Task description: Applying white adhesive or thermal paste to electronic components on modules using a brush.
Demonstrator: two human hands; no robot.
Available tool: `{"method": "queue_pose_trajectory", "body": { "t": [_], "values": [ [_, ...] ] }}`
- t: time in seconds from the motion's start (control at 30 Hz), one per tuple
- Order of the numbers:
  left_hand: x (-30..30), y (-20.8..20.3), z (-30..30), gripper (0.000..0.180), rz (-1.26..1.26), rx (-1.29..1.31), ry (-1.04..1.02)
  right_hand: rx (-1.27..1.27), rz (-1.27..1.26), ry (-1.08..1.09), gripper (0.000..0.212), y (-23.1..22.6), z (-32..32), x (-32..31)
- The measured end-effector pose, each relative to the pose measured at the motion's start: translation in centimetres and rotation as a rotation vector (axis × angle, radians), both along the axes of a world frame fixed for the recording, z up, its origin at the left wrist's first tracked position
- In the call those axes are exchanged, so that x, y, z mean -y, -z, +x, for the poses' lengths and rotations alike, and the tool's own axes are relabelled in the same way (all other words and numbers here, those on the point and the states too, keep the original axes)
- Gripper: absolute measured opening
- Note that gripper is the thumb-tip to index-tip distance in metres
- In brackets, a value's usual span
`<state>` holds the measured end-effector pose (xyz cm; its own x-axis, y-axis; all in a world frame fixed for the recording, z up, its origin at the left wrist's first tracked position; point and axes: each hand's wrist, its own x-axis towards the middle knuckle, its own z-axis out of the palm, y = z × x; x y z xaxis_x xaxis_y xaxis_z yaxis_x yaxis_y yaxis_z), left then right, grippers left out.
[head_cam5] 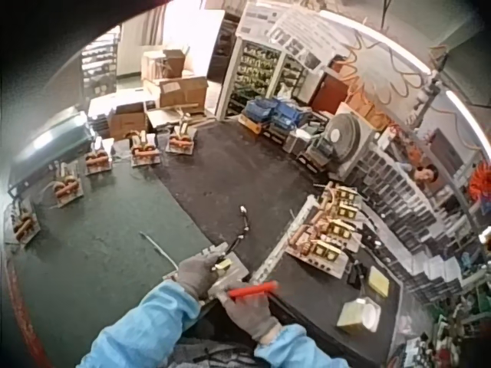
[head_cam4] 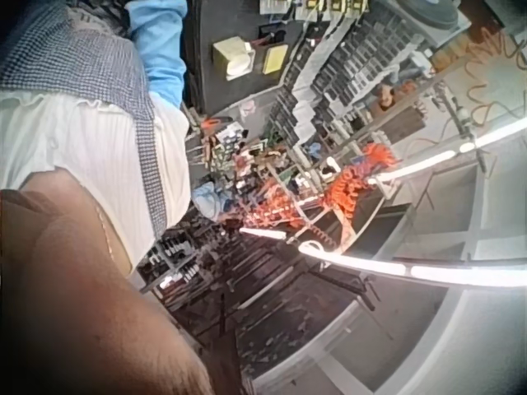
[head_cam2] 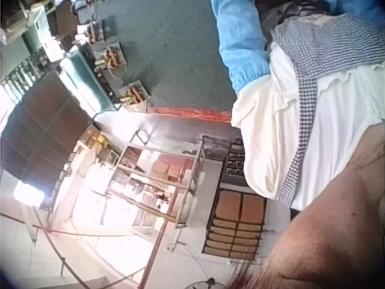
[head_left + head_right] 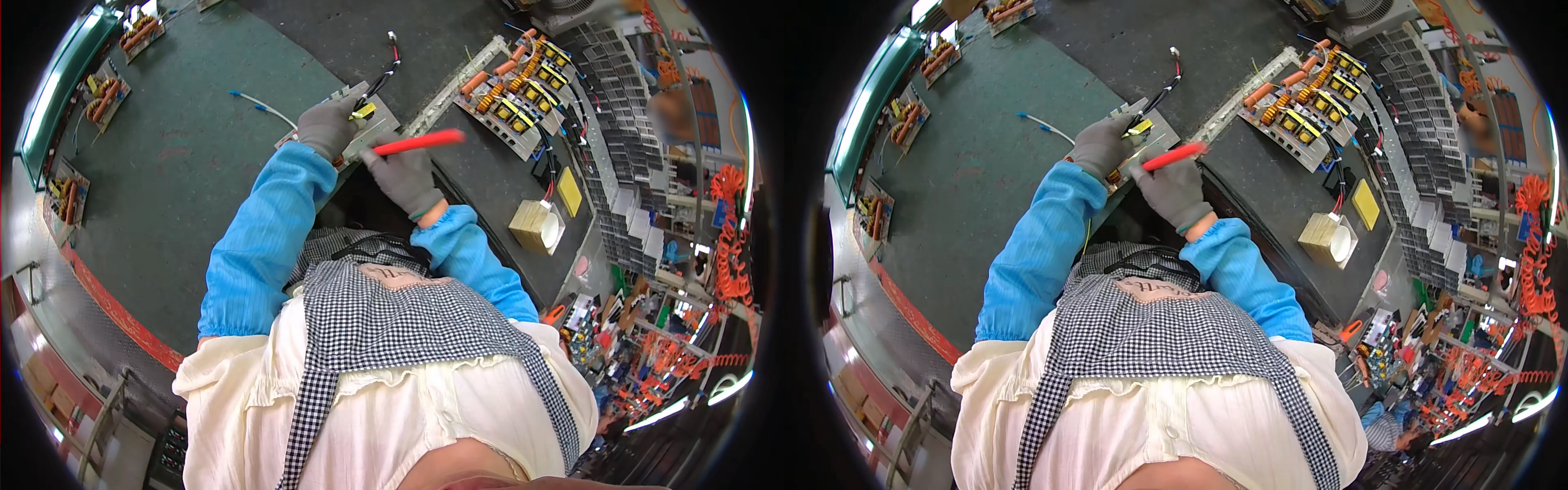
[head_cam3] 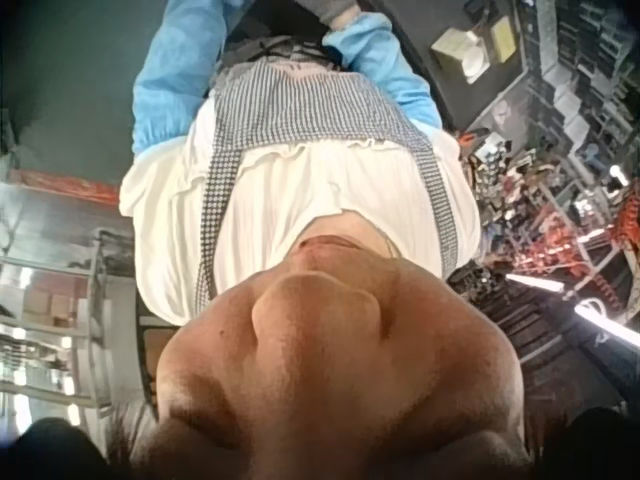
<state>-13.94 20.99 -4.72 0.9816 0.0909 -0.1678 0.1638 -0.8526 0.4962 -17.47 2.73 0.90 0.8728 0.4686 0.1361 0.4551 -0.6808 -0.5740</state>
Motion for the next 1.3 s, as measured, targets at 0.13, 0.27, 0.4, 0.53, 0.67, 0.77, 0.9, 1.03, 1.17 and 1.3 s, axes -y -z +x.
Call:
{"method": "queue_pose_trajectory", "body": {
  "t": [0.13, 0.27, 0.4, 0.53, 0.67, 0.77, 0.9, 1.03, 1.17, 1.3],
  "values": [
    [0.5, -1.9, -0.6, 0.041, -0.041, 0.022, 0.012, -0.095, 0.044, 0.070, 0.024, -1.5, -0.9, 1.8],
    [2.1, 0.9, -0.5, 0.040, 0.146, 0.164, -0.001, 0.014, 0.309, 0.164, 0.019, -4.9, -0.7, 7.1],
    [2.8, 0.3, -0.1, 0.046, 0.197, 0.048, -0.020, -0.154, 0.688, 0.404, 0.019, -7.9, -1.5, 14.7],
    [3.1, -1.2, 0.6, 0.052, 0.225, -0.038, -0.022, -0.086, 0.881, 0.530, 0.019, -10.6, -2.3, 21.4],
    [5.1, -5.1, 5.5, 0.057, 0.267, 0.015, 0.052, 0.031, 0.960, 0.624, 0.019, -11.4, -2.2, 26.6],
    [7.2, -8.1, 12.4, 0.064, 0.227, 0.163, 0.117, 0.076, 0.999, 0.671, 0.023, -11.9, -0.9, 29.3],
    [12.2, -12.2, 25.0, 0.065, 0.189, 0.382, 0.313, 0.235, 0.972, 0.741, 0.024, -12.9, 0.4, 31.6],
    [18.3, -13.1, 40.8, 0.057, 0.195, 0.357, 0.441, 0.366, 0.891, 0.833, 0.028, -13.0, 1.4, 33.0],
    [24.6, -7.3, 56.4, 0.041, 0.052, 0.292, 0.544, 0.356, 0.789, 1.232, 0.026, -13.2, 1.9, 32.0],
    [30.9, -2.3, 67.1, 0.041, 0.053, -0.012, 0.490, 0.281, 0.704, 1.333, 0.026, -14.3, 4.1, 31.0]
  ]
}}
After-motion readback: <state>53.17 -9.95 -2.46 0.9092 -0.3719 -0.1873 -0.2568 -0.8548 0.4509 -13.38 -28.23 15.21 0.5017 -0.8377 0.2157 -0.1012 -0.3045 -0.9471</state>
